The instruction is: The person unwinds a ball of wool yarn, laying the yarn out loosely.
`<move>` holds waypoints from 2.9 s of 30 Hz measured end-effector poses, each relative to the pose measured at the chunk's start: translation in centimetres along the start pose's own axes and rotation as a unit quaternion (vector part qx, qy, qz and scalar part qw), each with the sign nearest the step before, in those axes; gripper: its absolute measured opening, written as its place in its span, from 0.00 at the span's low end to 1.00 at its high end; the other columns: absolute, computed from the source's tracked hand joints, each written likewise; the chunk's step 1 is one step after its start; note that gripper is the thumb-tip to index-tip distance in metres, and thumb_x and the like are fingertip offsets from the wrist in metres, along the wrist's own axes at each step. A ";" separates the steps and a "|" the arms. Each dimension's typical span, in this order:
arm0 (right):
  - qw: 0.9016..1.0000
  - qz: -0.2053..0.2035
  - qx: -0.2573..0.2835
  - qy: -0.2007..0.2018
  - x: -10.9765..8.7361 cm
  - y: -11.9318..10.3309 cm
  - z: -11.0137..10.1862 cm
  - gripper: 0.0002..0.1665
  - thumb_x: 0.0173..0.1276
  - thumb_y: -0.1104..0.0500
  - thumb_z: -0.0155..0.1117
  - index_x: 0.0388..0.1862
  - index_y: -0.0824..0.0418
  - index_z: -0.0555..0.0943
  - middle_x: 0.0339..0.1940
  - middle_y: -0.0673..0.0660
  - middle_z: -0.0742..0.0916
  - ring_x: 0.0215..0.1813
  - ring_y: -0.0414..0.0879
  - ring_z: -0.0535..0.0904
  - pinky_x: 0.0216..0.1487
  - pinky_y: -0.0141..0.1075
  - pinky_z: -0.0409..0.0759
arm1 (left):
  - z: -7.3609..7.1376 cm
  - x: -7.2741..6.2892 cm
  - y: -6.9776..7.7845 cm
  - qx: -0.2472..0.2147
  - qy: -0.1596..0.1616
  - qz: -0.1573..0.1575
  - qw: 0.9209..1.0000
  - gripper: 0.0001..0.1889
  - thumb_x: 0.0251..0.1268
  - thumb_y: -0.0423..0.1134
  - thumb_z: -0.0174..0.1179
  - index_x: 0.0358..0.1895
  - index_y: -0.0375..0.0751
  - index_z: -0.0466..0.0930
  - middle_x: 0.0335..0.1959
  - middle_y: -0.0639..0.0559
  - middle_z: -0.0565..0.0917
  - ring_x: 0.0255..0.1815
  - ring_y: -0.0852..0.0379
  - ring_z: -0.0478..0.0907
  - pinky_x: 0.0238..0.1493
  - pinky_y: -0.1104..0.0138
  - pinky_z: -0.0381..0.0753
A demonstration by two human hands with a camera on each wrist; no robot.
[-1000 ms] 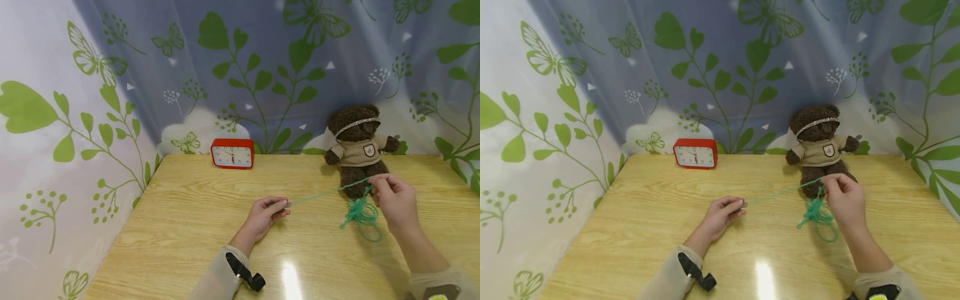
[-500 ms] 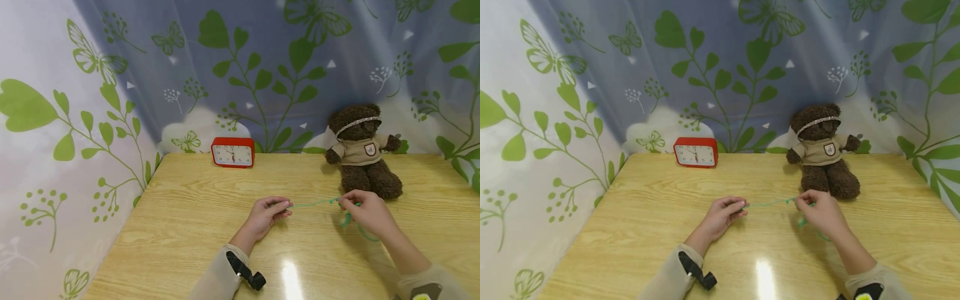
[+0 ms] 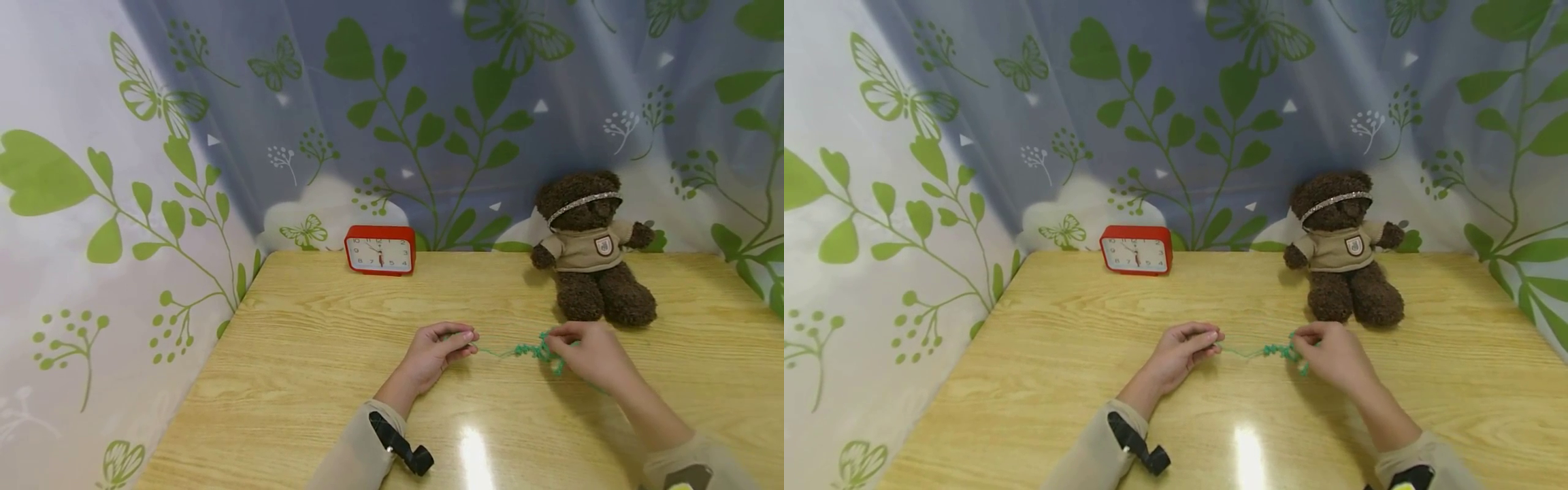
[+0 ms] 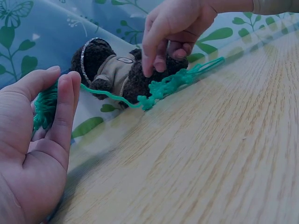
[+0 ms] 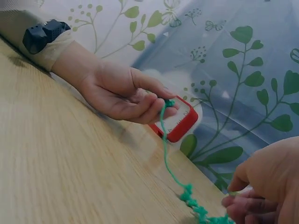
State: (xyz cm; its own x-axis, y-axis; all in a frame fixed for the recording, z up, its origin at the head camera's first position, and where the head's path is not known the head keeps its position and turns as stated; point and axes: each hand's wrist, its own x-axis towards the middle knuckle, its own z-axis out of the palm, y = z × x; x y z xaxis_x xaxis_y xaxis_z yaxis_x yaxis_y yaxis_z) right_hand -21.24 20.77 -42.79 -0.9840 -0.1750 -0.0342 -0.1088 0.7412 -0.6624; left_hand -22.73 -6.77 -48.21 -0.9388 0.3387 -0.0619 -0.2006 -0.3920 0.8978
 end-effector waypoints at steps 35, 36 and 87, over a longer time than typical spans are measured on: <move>0.927 -0.061 0.288 -0.232 -1.0 -3.6 5.8 0.31 0.79 0.49 0.54 0.68 0.72 0.70 0.63 0.68 0.82 0.43 0.52 0.89 0.37 0.43 0.89 | -0.1 -0.2 -0.1 0.036 -0.069 -0.002 0.997 0.11 0.70 0.29 0.59 0.52 0.30 0.82 0.42 0.54 0.87 0.40 0.62 0.86 0.45 0.74 0.87; 0.929 -0.055 0.290 -0.222 -1.0 -3.6 5.7 0.30 0.79 0.48 0.55 0.65 0.71 0.73 0.61 0.67 0.83 0.42 0.52 0.89 0.37 0.43 0.89 | -0.1 -0.2 -0.2 0.036 -0.067 -0.001 0.997 0.11 0.70 0.29 0.59 0.52 0.30 0.82 0.42 0.54 0.87 0.40 0.62 0.86 0.45 0.74 0.87; 0.940 -0.063 0.336 -0.005 -0.9 -2.5 0.2 0.14 0.80 0.55 0.53 0.40 0.59 0.84 0.26 0.50 0.83 0.20 0.43 0.73 0.19 0.40 0.71 | -0.2 -0.3 -0.1 -0.005 -0.055 -0.004 0.998 0.10 0.70 0.26 0.52 0.48 0.36 0.80 0.46 0.53 0.85 0.43 0.61 0.85 0.51 0.73 0.85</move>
State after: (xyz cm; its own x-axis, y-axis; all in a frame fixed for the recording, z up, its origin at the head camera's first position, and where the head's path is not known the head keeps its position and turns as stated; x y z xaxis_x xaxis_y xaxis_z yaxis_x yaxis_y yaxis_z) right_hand -20.01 18.90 -41.25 -0.9677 -0.2416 0.0714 -0.1071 0.1379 -0.9846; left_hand -22.48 -6.96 -48.37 -0.9007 0.4340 -0.0202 -0.2111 -0.3966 0.8934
